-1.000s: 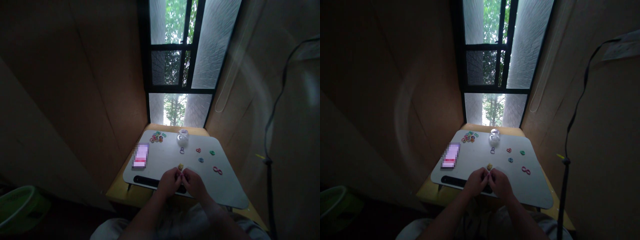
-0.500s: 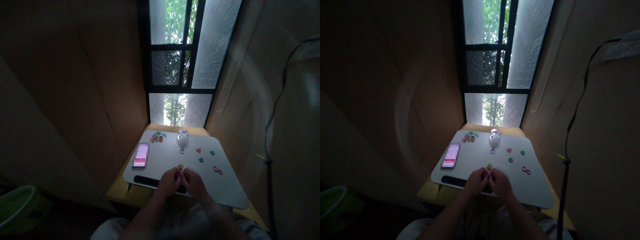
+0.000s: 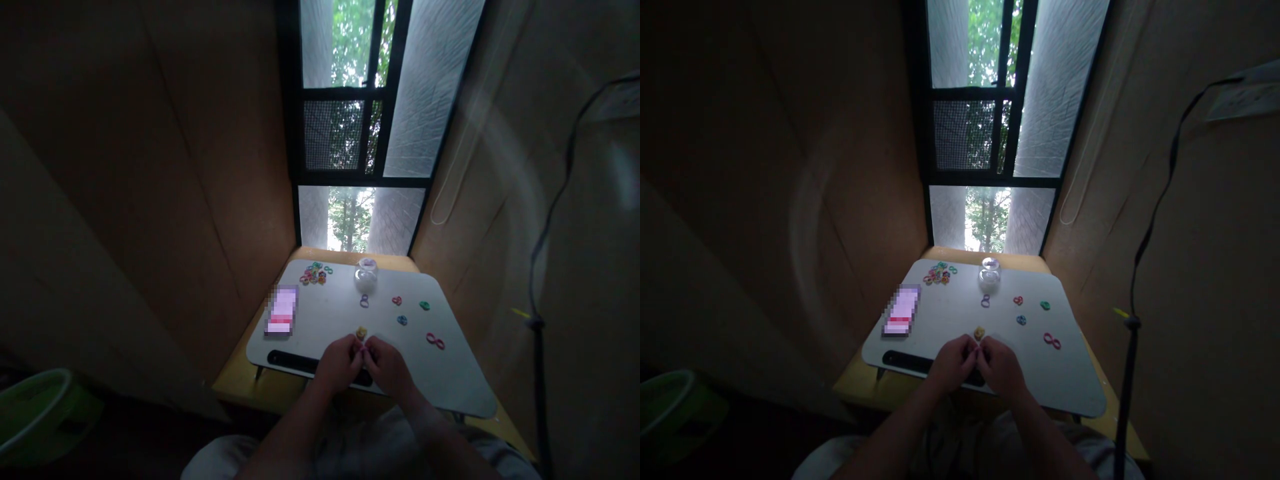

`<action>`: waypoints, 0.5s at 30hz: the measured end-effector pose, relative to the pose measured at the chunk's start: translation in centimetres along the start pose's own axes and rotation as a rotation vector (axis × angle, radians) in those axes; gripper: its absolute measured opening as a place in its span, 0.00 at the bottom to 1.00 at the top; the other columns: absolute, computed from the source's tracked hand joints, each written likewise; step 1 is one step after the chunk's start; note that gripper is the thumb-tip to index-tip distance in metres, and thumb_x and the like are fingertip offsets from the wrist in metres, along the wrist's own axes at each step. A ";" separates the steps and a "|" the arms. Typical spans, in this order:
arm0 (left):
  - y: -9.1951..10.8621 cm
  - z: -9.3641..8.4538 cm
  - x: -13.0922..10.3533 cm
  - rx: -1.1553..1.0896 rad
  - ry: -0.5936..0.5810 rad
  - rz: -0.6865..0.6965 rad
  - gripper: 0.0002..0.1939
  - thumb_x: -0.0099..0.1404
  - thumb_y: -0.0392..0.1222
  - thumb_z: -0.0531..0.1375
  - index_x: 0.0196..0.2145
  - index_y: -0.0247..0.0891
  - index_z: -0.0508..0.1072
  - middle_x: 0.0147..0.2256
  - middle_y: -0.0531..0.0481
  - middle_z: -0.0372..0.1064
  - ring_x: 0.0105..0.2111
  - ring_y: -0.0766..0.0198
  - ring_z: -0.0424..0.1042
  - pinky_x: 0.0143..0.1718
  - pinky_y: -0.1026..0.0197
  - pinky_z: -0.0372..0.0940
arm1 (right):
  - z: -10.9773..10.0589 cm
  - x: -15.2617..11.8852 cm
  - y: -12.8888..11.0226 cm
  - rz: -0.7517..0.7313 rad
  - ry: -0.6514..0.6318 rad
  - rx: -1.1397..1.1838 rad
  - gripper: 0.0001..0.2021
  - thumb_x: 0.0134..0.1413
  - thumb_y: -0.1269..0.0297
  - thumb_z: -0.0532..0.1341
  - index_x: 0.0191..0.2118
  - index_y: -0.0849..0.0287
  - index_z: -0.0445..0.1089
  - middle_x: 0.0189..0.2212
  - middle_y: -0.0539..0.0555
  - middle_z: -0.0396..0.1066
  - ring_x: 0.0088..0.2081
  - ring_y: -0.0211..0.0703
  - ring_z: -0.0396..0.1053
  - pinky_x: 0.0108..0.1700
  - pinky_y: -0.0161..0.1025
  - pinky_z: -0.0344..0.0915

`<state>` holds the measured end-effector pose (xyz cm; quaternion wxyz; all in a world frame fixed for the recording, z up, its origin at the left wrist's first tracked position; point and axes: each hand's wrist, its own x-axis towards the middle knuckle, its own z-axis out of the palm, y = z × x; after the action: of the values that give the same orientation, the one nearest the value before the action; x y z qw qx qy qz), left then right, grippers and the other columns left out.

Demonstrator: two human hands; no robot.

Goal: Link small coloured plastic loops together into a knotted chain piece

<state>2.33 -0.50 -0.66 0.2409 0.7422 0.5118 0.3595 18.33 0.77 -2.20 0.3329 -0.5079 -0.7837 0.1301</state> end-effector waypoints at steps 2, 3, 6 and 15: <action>0.0 0.0 0.0 -0.001 0.001 -0.006 0.05 0.65 0.39 0.55 0.34 0.38 0.70 0.30 0.53 0.71 0.29 0.66 0.67 0.31 0.65 0.57 | 0.0 0.0 0.0 0.000 -0.005 -0.005 0.08 0.58 0.64 0.53 0.29 0.56 0.65 0.25 0.49 0.69 0.27 0.40 0.65 0.31 0.35 0.56; 0.0 0.0 0.0 -0.002 0.002 -0.007 0.05 0.65 0.39 0.55 0.34 0.39 0.70 0.29 0.53 0.71 0.29 0.66 0.67 0.30 0.65 0.57 | 0.0 0.0 0.0 -0.002 -0.007 -0.005 0.08 0.59 0.64 0.53 0.30 0.56 0.65 0.25 0.50 0.69 0.28 0.40 0.65 0.31 0.35 0.57; 0.0 0.0 0.0 -0.008 0.002 -0.004 0.05 0.65 0.39 0.55 0.34 0.39 0.71 0.29 0.53 0.71 0.29 0.66 0.67 0.30 0.65 0.57 | 0.0 0.0 0.1 -0.012 -0.008 0.001 0.08 0.59 0.64 0.53 0.30 0.56 0.65 0.25 0.50 0.69 0.28 0.40 0.65 0.32 0.35 0.57; -0.1 0.0 0.0 -0.013 0.001 -0.007 0.04 0.64 0.39 0.55 0.34 0.39 0.70 0.30 0.52 0.71 0.29 0.65 0.67 0.31 0.65 0.57 | 0.0 -0.1 0.0 0.002 -0.004 0.007 0.08 0.59 0.64 0.53 0.29 0.56 0.64 0.24 0.49 0.67 0.27 0.39 0.64 0.31 0.35 0.56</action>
<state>2.30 -0.51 -0.74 0.2468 0.7387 0.5119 0.3624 18.35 0.72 -2.25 0.3332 -0.5072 -0.7835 0.1340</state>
